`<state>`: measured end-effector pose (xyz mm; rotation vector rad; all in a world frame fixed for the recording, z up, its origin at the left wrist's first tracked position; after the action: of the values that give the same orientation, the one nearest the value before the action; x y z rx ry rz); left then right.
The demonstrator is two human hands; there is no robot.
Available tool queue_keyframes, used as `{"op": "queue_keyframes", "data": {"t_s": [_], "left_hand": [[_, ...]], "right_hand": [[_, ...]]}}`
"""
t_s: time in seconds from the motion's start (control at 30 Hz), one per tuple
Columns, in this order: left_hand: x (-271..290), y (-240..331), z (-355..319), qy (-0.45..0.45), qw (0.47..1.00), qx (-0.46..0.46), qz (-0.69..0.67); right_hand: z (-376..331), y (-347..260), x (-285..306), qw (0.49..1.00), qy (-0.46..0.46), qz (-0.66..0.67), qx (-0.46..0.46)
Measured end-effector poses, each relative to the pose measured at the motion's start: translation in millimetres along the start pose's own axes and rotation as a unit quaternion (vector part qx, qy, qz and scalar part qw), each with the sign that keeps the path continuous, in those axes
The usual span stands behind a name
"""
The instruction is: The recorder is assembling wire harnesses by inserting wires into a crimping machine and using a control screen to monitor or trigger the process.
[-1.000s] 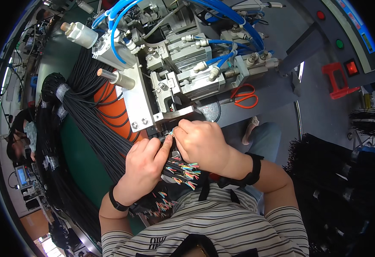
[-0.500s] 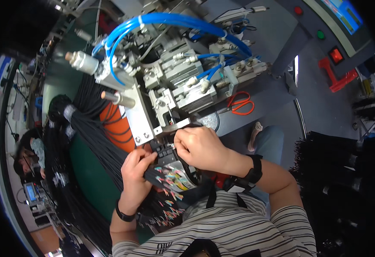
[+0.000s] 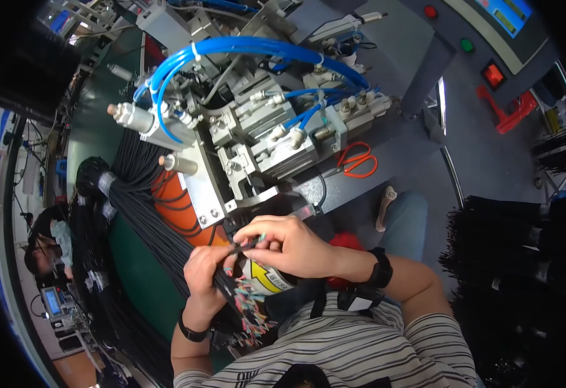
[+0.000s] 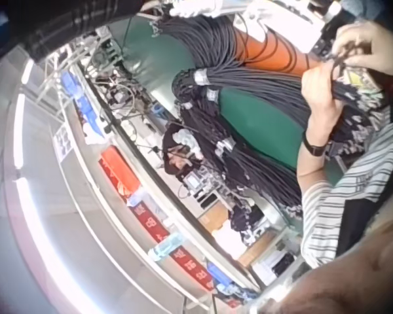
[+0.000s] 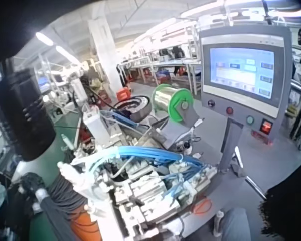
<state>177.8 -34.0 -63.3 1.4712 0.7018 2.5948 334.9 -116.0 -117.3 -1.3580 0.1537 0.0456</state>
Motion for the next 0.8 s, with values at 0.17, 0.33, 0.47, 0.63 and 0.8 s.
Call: {"op": "queue_keyframes", "data": {"t_s": [0.17, 0.33, 0.47, 0.63, 0.8], "left_hand": [[-0.9, 4.5, 3.2, -0.005, 0.998, 0.015, 0.063], [-3.6, -3.3, 4.8, 0.027, 0.999, 0.032, -0.006], [-2.1, -15.2, 5.6, 0.000, 0.995, 0.035, -0.093], [0.3, -21.3, 6.9, -0.069, 0.975, 0.020, -0.210], [-8.2, -15.8, 2.7, -0.017, 0.988, 0.022, -0.154]], "right_hand": [[-1.6, 8.2, -7.5, 0.977, 0.042, 0.193, -0.080], [1.0, 5.1, -3.2, 0.952, 0.050, 0.275, -0.128], [7.7, 6.2, -0.8, 0.937, 0.001, 0.304, -0.169], [11.0, -1.7, -9.8, 0.983, -0.025, 0.182, 0.020], [1.6, -22.6, -4.5, 0.990, 0.043, -0.060, 0.118]]}}
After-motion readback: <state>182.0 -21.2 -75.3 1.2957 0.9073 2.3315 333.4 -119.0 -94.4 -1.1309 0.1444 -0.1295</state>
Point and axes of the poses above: each hand's wrist, its own z-axis towards the middle knuckle, its own x-axis out of the back of the hand, y = z × x, the point moved 4 cm from there along z, towards the middle knuckle, and after that the axes turned 3 degrees about z, right-handed, at the moved point
